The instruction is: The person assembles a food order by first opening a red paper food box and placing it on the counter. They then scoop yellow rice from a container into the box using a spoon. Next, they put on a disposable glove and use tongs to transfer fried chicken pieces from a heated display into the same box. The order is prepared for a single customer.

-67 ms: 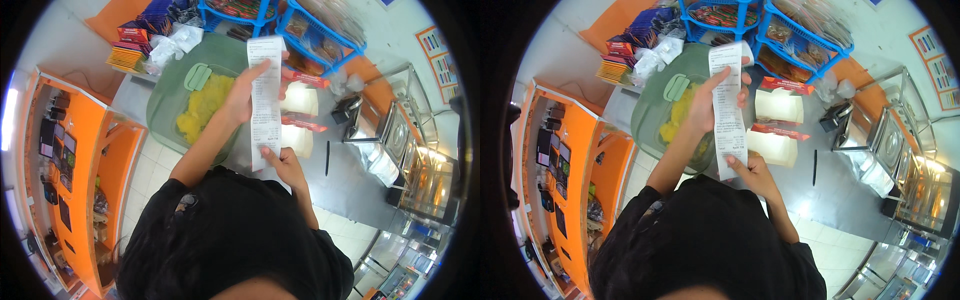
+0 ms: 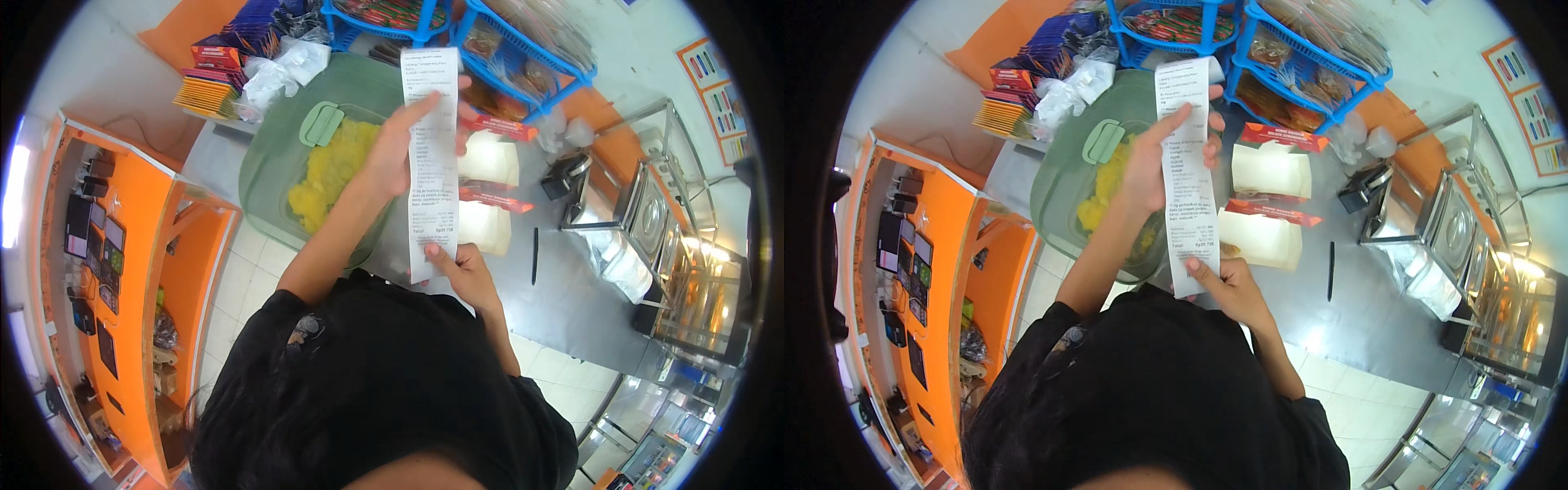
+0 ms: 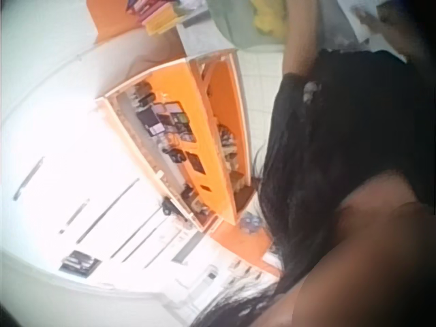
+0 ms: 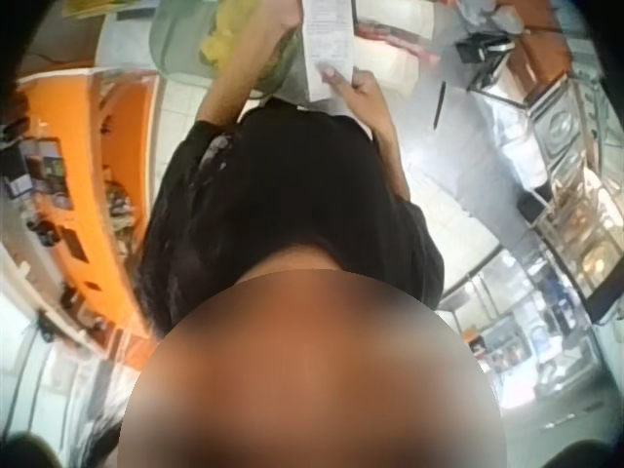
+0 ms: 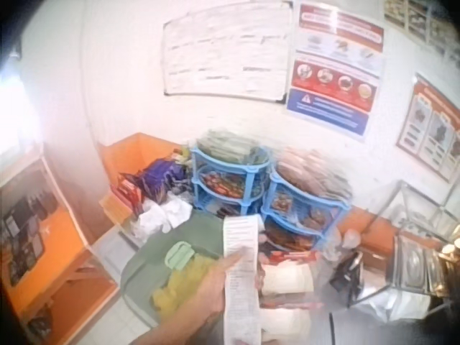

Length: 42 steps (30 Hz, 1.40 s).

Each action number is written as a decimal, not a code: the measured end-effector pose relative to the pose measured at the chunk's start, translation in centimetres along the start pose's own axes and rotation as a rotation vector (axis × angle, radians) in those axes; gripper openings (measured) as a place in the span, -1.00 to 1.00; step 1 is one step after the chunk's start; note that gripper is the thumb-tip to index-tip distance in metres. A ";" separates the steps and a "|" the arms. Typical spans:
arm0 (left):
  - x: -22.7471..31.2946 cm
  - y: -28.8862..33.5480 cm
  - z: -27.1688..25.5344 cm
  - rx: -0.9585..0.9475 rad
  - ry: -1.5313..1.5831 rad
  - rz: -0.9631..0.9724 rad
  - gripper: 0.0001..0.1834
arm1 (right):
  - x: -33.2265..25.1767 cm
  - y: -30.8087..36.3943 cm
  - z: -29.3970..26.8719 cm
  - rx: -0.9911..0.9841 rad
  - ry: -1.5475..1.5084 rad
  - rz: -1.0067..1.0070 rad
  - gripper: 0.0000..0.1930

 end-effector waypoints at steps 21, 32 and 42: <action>-0.4 2.8 5.1 -0.280 0.295 -0.056 -0.53 | -0.4 8.3 -1.9 -0.093 0.082 0.022 -0.54; 2.0 6.6 2.9 0.056 -0.079 -0.020 -0.50 | -0.4 7.8 -0.2 -0.148 0.050 0.087 -0.54; 9.9 12.8 -1.3 0.237 -0.196 0.071 -0.55 | -1.2 2.8 1.2 -0.542 0.293 -0.230 -0.65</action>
Point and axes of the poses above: each hand's wrist, its own y-axis away from the middle knuckle, its own z-axis out of the palm, x = y × z, the point moved 2 cm from there along -y, towards the middle knuckle, and after that the axes turned 15 degrees about x, right-handed, at the moved point
